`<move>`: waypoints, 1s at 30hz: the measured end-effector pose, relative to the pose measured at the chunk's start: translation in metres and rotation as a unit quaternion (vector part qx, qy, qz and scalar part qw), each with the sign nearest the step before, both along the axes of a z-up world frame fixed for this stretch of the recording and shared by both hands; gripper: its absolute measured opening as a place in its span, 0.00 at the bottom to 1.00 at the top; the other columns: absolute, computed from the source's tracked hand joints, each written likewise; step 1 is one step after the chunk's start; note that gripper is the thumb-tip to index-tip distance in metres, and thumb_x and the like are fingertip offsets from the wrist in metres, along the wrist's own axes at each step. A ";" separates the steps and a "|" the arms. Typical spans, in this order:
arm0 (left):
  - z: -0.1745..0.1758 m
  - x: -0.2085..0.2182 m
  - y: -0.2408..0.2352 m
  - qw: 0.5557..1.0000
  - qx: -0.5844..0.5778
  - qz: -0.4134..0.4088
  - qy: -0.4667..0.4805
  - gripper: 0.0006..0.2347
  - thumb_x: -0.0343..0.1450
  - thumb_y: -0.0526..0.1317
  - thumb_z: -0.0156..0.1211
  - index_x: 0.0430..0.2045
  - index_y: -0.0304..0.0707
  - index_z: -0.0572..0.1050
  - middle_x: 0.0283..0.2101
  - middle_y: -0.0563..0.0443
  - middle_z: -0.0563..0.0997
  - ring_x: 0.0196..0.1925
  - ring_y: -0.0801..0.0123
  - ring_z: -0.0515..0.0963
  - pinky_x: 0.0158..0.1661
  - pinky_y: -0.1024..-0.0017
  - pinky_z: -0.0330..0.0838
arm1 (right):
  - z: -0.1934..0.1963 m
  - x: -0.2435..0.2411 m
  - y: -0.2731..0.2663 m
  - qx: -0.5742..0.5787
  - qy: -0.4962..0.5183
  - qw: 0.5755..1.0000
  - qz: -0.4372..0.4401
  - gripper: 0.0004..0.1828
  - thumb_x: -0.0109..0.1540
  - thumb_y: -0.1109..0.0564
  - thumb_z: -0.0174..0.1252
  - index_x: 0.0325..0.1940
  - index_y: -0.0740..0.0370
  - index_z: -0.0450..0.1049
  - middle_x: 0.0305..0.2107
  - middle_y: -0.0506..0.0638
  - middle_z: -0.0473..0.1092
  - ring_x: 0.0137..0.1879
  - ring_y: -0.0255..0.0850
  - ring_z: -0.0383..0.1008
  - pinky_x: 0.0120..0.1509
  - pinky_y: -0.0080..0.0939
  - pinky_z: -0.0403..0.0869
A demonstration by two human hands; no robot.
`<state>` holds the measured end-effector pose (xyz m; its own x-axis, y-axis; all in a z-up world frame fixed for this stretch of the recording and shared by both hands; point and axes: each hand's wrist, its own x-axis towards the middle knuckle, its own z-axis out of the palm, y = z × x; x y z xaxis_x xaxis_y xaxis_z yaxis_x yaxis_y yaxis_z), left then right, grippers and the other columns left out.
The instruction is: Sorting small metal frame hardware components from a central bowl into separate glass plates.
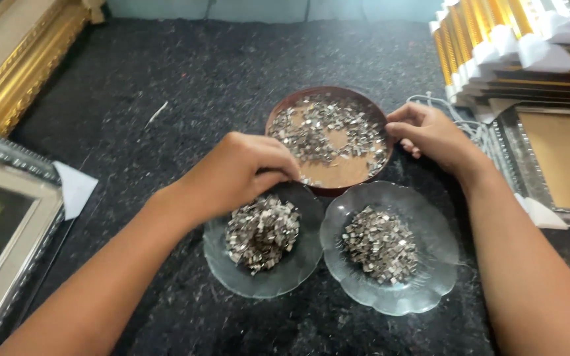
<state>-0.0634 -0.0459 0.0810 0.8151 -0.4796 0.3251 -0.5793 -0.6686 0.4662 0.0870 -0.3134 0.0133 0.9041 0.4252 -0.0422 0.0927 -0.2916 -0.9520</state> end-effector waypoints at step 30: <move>-0.027 0.127 -0.043 0.984 -0.081 0.077 0.140 0.11 0.55 0.32 0.49 0.25 0.51 0.73 0.24 0.61 0.78 0.31 0.72 0.79 0.37 0.74 0.71 | 0.008 0.000 0.003 0.016 0.028 0.999 -0.022 0.19 0.51 0.59 0.59 0.43 0.71 0.68 0.19 0.58 0.67 0.18 0.34 0.62 0.15 0.27 0.63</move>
